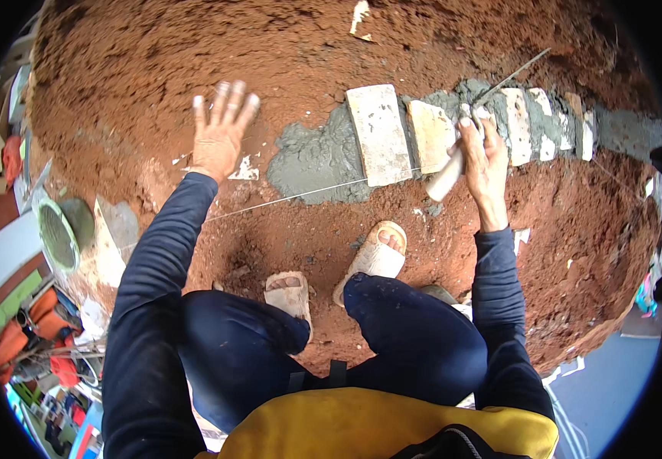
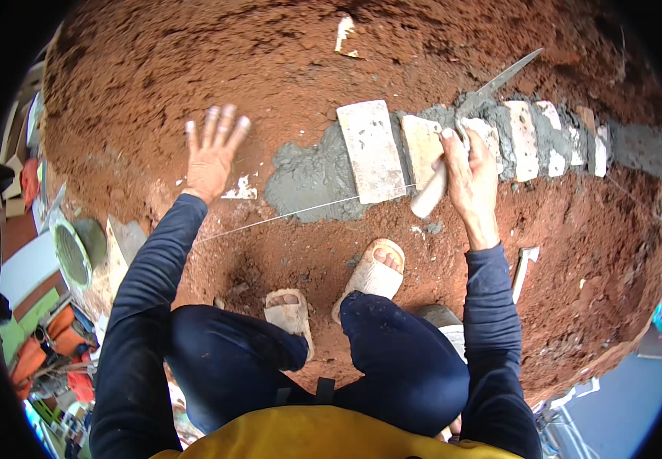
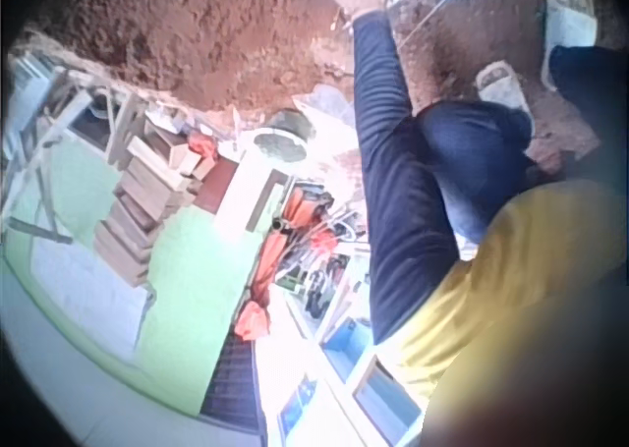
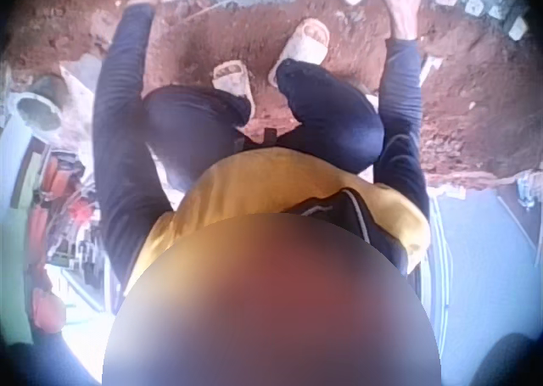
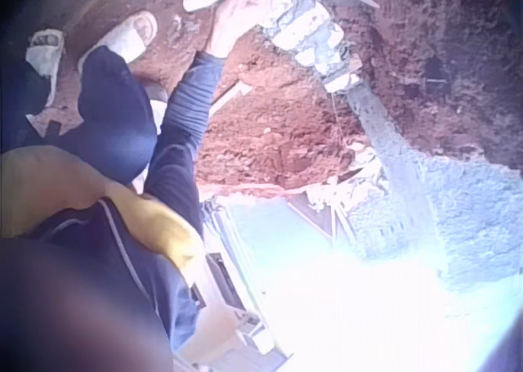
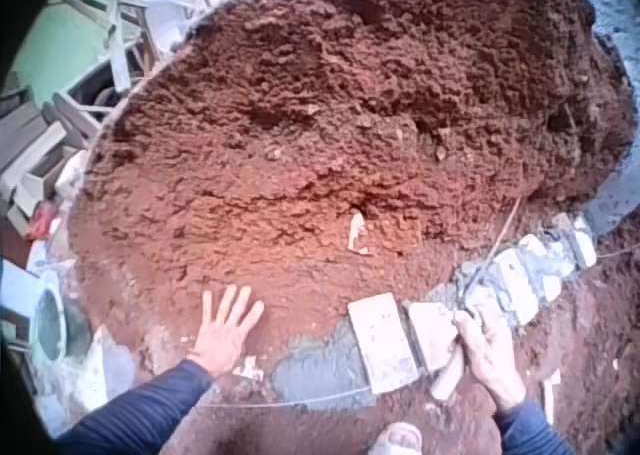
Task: The person scoops wet cement from a bucket with a trowel and spreads it along a string line on the ground. They place rectangular tiles into the cement bed, tap them with a hammer to level, and continue laying additional tiles in a row.
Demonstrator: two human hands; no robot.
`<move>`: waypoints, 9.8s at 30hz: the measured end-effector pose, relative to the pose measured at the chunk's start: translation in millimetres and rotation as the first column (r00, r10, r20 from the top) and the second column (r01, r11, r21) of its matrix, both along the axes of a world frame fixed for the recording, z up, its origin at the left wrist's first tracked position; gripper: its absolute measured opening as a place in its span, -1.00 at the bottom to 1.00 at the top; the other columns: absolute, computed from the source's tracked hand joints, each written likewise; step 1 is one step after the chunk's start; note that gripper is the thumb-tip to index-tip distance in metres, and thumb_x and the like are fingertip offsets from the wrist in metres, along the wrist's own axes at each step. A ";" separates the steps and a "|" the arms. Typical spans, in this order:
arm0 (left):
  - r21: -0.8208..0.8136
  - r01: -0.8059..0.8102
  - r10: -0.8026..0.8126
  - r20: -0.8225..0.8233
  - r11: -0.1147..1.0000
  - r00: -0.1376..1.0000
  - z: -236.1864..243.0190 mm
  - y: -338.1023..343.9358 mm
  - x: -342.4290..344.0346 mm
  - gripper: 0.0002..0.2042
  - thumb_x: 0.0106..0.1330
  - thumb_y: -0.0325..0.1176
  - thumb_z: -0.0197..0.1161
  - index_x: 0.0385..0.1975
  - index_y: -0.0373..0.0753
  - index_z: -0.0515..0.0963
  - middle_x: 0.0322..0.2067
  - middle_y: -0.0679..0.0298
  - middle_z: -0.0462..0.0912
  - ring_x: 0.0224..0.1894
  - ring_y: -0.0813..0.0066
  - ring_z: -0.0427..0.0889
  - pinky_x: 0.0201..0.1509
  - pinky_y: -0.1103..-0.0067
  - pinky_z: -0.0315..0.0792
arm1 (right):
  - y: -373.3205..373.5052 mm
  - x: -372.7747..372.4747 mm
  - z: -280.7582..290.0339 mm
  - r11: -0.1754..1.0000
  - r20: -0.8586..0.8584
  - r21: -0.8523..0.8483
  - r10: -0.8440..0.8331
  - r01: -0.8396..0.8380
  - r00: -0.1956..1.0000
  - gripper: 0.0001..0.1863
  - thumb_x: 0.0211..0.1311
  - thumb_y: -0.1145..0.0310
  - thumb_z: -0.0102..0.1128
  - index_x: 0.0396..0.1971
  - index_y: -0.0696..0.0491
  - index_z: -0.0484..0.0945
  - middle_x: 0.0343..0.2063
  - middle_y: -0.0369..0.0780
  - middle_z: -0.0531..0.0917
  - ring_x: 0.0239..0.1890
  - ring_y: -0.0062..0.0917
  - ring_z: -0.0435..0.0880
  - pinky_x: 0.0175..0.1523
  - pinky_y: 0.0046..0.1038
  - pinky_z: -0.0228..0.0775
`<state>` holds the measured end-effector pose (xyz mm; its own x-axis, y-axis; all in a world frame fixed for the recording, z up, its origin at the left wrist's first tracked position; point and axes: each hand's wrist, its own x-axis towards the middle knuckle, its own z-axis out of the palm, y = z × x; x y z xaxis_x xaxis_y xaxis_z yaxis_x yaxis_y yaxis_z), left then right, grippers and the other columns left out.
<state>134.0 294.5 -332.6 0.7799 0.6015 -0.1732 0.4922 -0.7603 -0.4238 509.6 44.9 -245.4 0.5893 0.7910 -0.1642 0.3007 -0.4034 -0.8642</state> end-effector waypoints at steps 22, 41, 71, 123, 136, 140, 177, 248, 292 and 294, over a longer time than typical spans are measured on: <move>-0.670 -0.736 0.995 -0.072 -0.094 -0.062 165.2 -510.5 -568.3 -0.24 0.29 -0.13 0.51 0.33 -0.53 0.35 -0.12 -0.12 0.69 -0.16 0.10 0.72 -0.10 0.41 0.62 | -34.2 -282.7 207.6 0.437 -0.438 -0.804 0.027 -0.405 0.899 -0.68 0.47 0.05 0.25 -0.18 0.00 0.45 -0.56 -0.34 0.51 -0.68 -0.59 0.49 -0.60 -0.45 0.46; -0.460 -0.834 0.934 -0.316 -0.304 -0.166 79.8 -517.4 -744.2 0.34 -0.11 0.06 0.72 0.57 -0.44 -0.08 0.57 -0.24 -0.06 0.63 -0.21 -0.10 0.70 0.17 -0.05 | -103.3 -568.5 252.0 0.203 -0.452 -0.892 -0.418 -0.403 0.788 -0.80 0.53 0.24 0.16 -0.06 0.00 0.39 -0.54 -0.25 0.55 -0.68 -0.56 0.53 -0.62 -0.43 0.49; -0.897 -0.387 0.452 -0.260 0.216 0.854 92.1 -267.3 34.8 0.15 -0.20 0.19 0.67 0.36 -0.42 0.31 0.34 -0.10 0.37 0.44 -0.08 0.35 0.49 0.21 0.34 | -408.3 -266.0 129.9 0.527 0.120 -0.684 -0.600 0.504 0.791 -0.58 0.53 0.03 0.04 0.09 0.07 0.45 -0.34 0.00 0.69 -0.33 -0.14 0.74 -0.25 -0.14 0.59; -0.916 -0.361 -0.252 -0.395 0.174 0.883 -40.8 -33.8 -105.9 -0.66 0.38 -0.03 0.38 -0.08 -0.15 0.75 -0.11 0.20 0.80 0.03 0.33 0.71 0.13 0.37 0.52 | -368.1 -315.3 64.6 0.665 -0.351 -0.407 -0.747 0.626 0.565 -0.60 0.62 -0.01 -0.03 -0.31 0.01 0.45 -0.70 -0.36 0.42 -0.81 -0.68 0.33 -0.74 -0.59 0.19; -0.994 -0.023 -0.261 -0.050 0.106 0.964 -18.2 -50.4 -197.6 -0.55 0.44 -0.06 0.35 0.20 -0.18 0.58 -0.12 0.12 0.75 -0.02 0.24 0.73 0.13 0.37 0.56 | -81.4 -215.0 -8.3 0.867 0.483 -0.497 0.242 0.035 0.842 -0.60 0.46 -0.04 0.12 -0.08 0.01 0.59 -0.23 -0.01 0.72 -0.17 -0.05 0.73 -0.08 -0.11 0.56; -0.990 -0.136 -0.212 -0.128 -0.024 0.969 -16.5 -53.4 -194.6 -0.58 0.46 -0.19 0.33 0.20 -0.28 0.57 -0.29 0.17 0.77 -0.21 0.33 0.78 -0.04 0.41 0.64 | -50.5 -217.1 -17.2 0.840 0.518 -0.536 0.410 -0.089 0.751 -0.60 0.46 -0.02 0.13 -0.01 0.00 0.59 -0.14 -0.04 0.73 -0.06 -0.07 0.74 0.02 -0.08 0.59; -0.880 0.394 -0.654 0.137 0.264 0.744 70.7 -192.0 22.4 -0.48 0.55 -0.03 0.14 0.41 -0.10 0.46 0.35 0.00 0.55 0.42 0.03 0.49 0.54 0.17 0.30 | -540.9 -241.7 -42.8 0.581 0.048 -0.716 -0.512 0.387 0.858 -0.40 0.59 -0.04 -0.08 0.12 0.23 0.59 -0.07 0.10 0.71 0.03 -0.14 0.71 0.23 -0.13 0.49; -0.876 -0.048 -0.102 -0.110 0.480 0.989 6.1 -21.1 -220.3 -0.32 0.33 -0.02 0.36 0.34 -0.32 0.45 0.18 -0.09 0.66 0.22 -0.09 0.62 0.37 0.28 0.46 | -318.9 -293.7 73.1 0.872 -0.504 -0.345 -0.485 0.349 0.715 -0.65 0.51 0.06 0.23 -0.15 0.08 0.50 -0.53 -0.33 0.57 -0.66 -0.65 0.53 -0.55 -0.56 0.44; -0.798 -0.191 0.711 0.598 0.571 -0.370 213.6 -142.3 -551.4 -0.48 0.01 -0.51 0.25 0.08 -0.47 0.63 0.08 0.17 0.66 0.08 0.39 0.59 0.30 0.50 0.36 | 69.8 -631.7 -4.6 0.832 -0.734 0.204 0.479 -0.516 0.481 -0.74 0.47 0.45 0.25 0.03 0.00 0.40 -0.31 -0.33 0.56 -0.47 -0.72 0.55 -0.53 -0.62 0.58; -0.818 -0.322 0.719 0.573 0.476 -0.392 207.5 -166.9 -586.1 -0.48 0.03 -0.51 0.21 0.09 -0.44 0.63 -0.09 0.28 0.67 -0.08 0.49 0.57 0.14 0.56 0.41 | 70.6 -668.1 -16.0 0.691 -0.581 0.088 0.621 -0.718 0.526 -0.79 0.46 0.38 0.27 -0.06 0.00 0.41 -0.36 -0.33 0.55 -0.37 -0.62 0.58 -0.34 -0.40 0.51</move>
